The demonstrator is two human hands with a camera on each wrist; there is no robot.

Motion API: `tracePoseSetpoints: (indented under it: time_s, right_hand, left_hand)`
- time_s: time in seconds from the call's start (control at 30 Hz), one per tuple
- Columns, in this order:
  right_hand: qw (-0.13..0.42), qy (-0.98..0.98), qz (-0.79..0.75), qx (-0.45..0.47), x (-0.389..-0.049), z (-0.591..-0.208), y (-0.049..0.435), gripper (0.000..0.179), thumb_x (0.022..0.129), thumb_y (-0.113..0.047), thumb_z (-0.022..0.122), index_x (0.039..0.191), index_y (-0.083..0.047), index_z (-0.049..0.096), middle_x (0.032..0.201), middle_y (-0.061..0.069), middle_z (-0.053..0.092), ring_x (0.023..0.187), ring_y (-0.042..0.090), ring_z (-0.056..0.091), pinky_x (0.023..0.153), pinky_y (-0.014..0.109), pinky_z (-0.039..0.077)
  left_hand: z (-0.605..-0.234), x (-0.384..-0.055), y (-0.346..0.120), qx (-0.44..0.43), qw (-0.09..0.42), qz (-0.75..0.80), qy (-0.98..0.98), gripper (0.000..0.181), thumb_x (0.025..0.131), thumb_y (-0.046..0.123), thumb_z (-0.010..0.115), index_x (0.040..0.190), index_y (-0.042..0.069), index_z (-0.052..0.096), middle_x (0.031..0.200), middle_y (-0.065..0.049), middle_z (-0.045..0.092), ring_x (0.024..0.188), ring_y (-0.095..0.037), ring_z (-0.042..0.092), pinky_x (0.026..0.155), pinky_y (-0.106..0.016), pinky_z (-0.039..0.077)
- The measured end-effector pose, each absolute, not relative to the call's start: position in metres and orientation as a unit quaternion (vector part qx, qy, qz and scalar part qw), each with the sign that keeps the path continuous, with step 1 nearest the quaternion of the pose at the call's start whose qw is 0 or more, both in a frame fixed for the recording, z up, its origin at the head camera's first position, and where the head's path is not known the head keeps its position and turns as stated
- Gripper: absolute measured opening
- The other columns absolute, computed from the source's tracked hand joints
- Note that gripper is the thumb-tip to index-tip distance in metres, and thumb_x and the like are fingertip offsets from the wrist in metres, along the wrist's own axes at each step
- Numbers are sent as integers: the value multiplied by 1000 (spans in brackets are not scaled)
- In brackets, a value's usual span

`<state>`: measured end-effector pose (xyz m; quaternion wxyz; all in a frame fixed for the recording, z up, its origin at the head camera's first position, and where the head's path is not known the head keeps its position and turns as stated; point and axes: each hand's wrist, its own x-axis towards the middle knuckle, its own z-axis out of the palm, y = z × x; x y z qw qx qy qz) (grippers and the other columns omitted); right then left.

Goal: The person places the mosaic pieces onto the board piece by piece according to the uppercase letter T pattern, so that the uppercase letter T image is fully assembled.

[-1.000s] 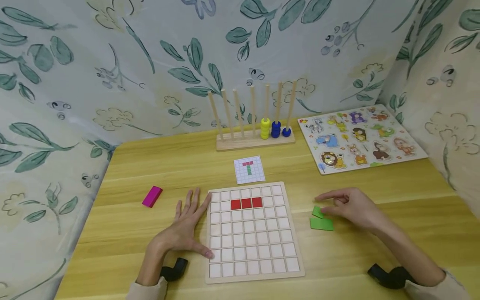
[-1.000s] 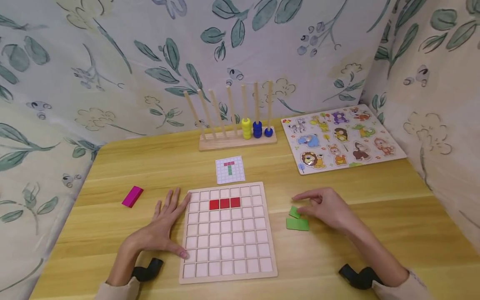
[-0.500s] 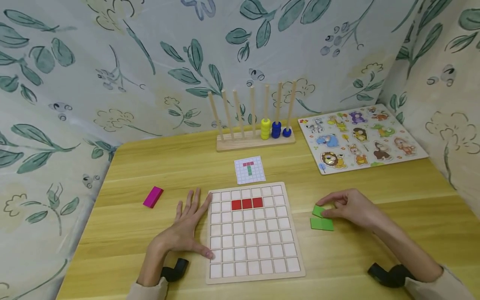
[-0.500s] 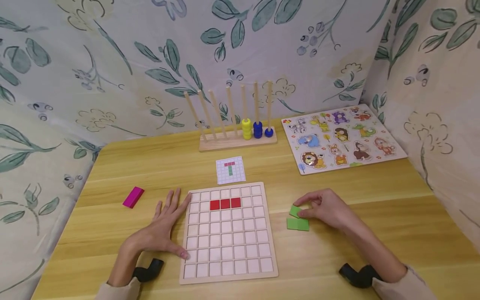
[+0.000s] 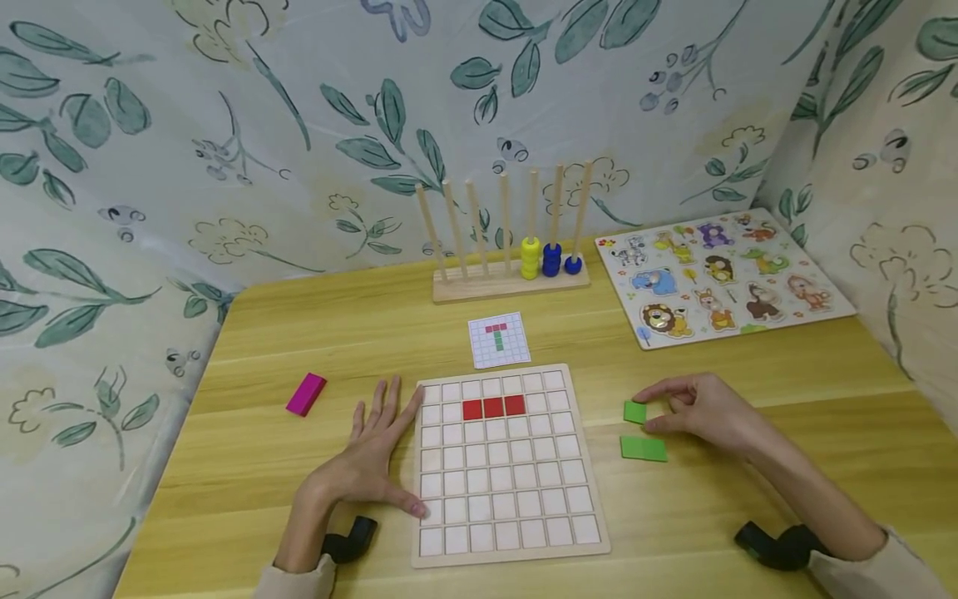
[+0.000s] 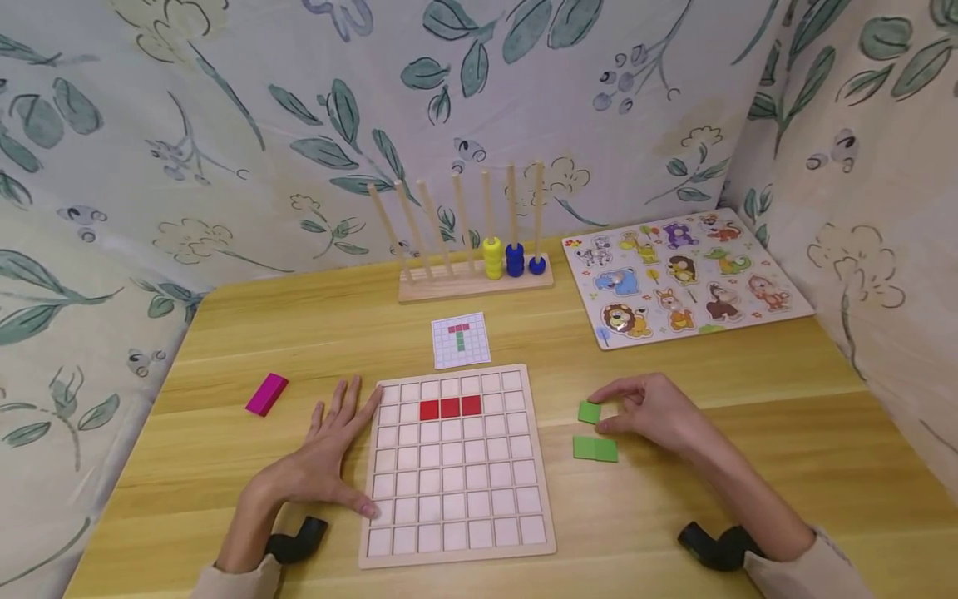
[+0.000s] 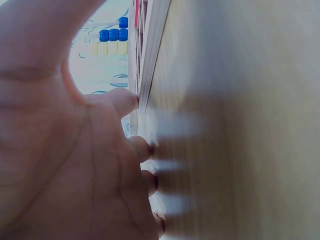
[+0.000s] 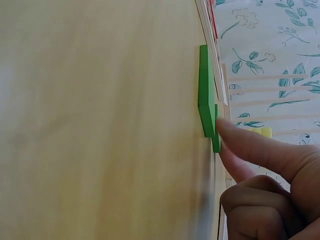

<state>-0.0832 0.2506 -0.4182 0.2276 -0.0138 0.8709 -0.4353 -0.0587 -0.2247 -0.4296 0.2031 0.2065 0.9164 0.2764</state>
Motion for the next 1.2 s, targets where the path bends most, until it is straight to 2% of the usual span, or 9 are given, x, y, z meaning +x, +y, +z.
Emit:
tracePoseSetpoints:
  time_s: [0.6,0.9,1.2]
  right_hand:
    - [215,875,-433,-34,-84,-417,245,40,85,-20,84,119,-2,71,61,-7,30,52,6,29,47,21,26]
    - [215,886,-407,-49,-84,-415,241,38,89,-20,81,122,-3,69,65,-5,39,53,7,33,48,22,32]
    - [195,891,-404,-68,-91,-403,217,34,93,-23,78,122,-7,73,62,-5,32,52,7,30,48,22,28]
  left_hand:
    - [-430,-60,-225,207,203,275,917,154,57,52,99,167,15,-1,169,-23,-25,156,-46,-27,120,-73,-18]
    - [-432,-60,-226,204,207,272,918,154,57,53,99,167,16,-2,169,-22,-27,156,-45,-28,121,-73,-18]
    - [-431,-59,-225,204,205,273,917,154,56,53,99,167,15,-1,169,-22,-27,156,-45,-28,121,-72,-18]
